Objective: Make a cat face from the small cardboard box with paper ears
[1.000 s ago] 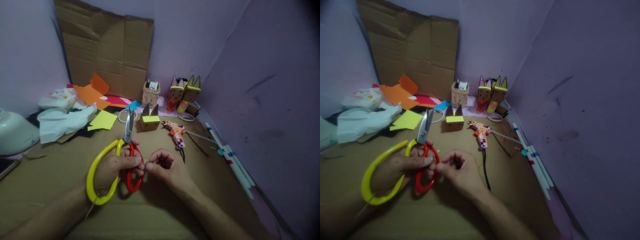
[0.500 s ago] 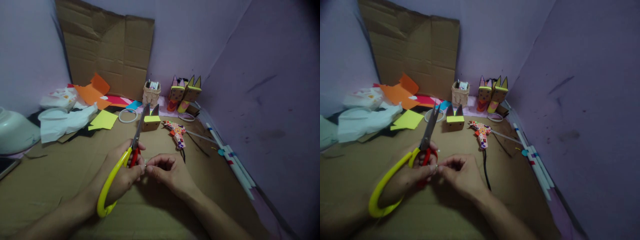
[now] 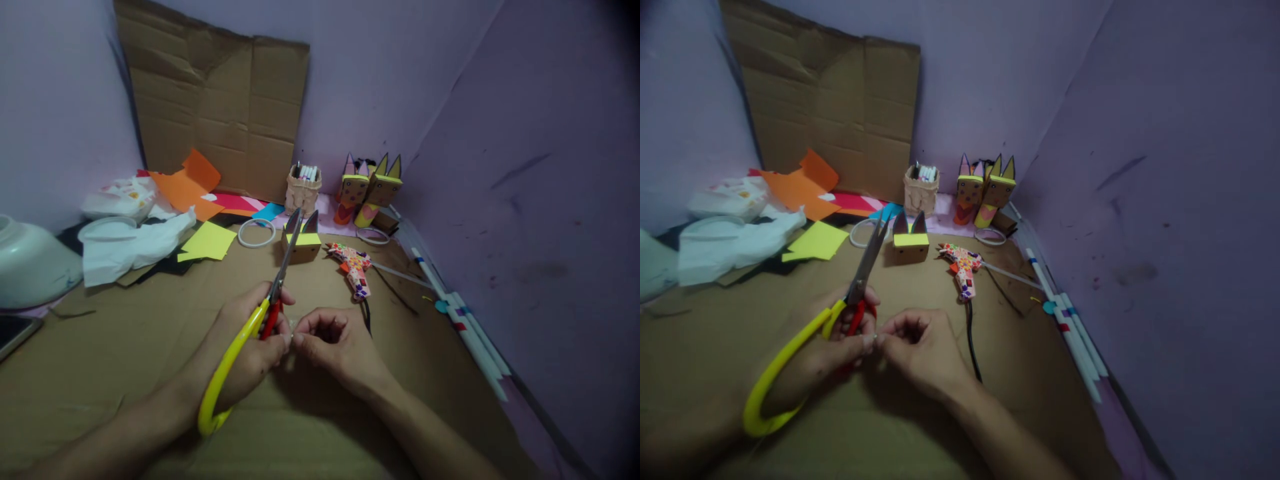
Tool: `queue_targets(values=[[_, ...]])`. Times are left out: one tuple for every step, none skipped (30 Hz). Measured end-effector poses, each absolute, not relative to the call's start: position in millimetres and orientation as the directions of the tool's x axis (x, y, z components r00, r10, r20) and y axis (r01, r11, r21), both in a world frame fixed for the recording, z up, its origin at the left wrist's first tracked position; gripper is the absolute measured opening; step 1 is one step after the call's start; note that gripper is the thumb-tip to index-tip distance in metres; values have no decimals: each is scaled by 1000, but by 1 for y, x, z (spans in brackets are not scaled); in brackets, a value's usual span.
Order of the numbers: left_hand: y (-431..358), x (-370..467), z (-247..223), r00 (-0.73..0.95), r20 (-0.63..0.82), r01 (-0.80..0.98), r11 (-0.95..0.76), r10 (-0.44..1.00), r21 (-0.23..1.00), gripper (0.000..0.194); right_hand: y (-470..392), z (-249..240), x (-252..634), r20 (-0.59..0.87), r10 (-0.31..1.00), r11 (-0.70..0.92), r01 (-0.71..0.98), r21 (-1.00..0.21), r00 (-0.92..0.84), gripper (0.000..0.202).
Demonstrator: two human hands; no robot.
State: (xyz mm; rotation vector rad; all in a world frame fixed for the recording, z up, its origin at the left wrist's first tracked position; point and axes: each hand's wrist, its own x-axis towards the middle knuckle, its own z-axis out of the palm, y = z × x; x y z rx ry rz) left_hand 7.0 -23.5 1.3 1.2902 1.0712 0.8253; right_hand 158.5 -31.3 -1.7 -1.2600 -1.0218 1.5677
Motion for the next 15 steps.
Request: queue_targets(values=[[-24,7,2,322,-157,91,135,934,987,34,-31,-1,158,-286,951,-300,-124,-946,-120,7],[-24,6,2,324,-158,92,136,933,986,34,-31,-1,158,-288,950,-302,-125,-945,-117,6],[-24,6,2,325,-157,91,134,933,987,35,-31,-1,158,-290,950,-304,-126,-944,-117,6],[-24,6,2,328,-155,91,132,932,987,34,-31,-1,158,-292,949,-306,-126,-944,-120,6],[-25,5,2,329,-153,94,129,932,987,34,-31,-1,158,-293,948,-307,-126,-943,-123,6],[-25,5,2,327,-150,100,124,933,987,33,-31,-1,158,-293,948,-308,-126,-943,-125,6],[-25,5,2,327,-148,106,119,933,987,33,-31,-1,158,-293,948,-308,-124,-943,-125,6],[-25,5,3,325,-147,111,117,934,987,32,-31,-1,158,-294,948,-308,-119,-944,-124,6],[-24,5,3,322,-147,115,116,935,987,32,-31,-1,158,-294,948,-307,-113,-945,-121,6],[-24,6,3,320,-146,117,114,936,986,32,-31,-1,158,-293,949,-306,-108,-946,-118,6],[-23,6,3,314,-145,115,114,938,987,32,-31,-1,158,-293,949,-305,-101,-947,-118,7],[-22,7,3,311,-145,112,115,939,987,32,-31,-1,158,-292,949,-304,-96,-948,-117,7],[-22,7,3,307,-145,110,116,941,987,32,-31,-1,158,-291,949,-303,-94,-948,-118,8],[-22,8,3,304,-143,109,115,942,987,32,-31,0,158,-292,949,-304,-95,-948,-120,8],[-22,8,3,303,-141,108,113,943,988,32,-31,0,158,-295,948,-307,-99,-946,-122,8]])
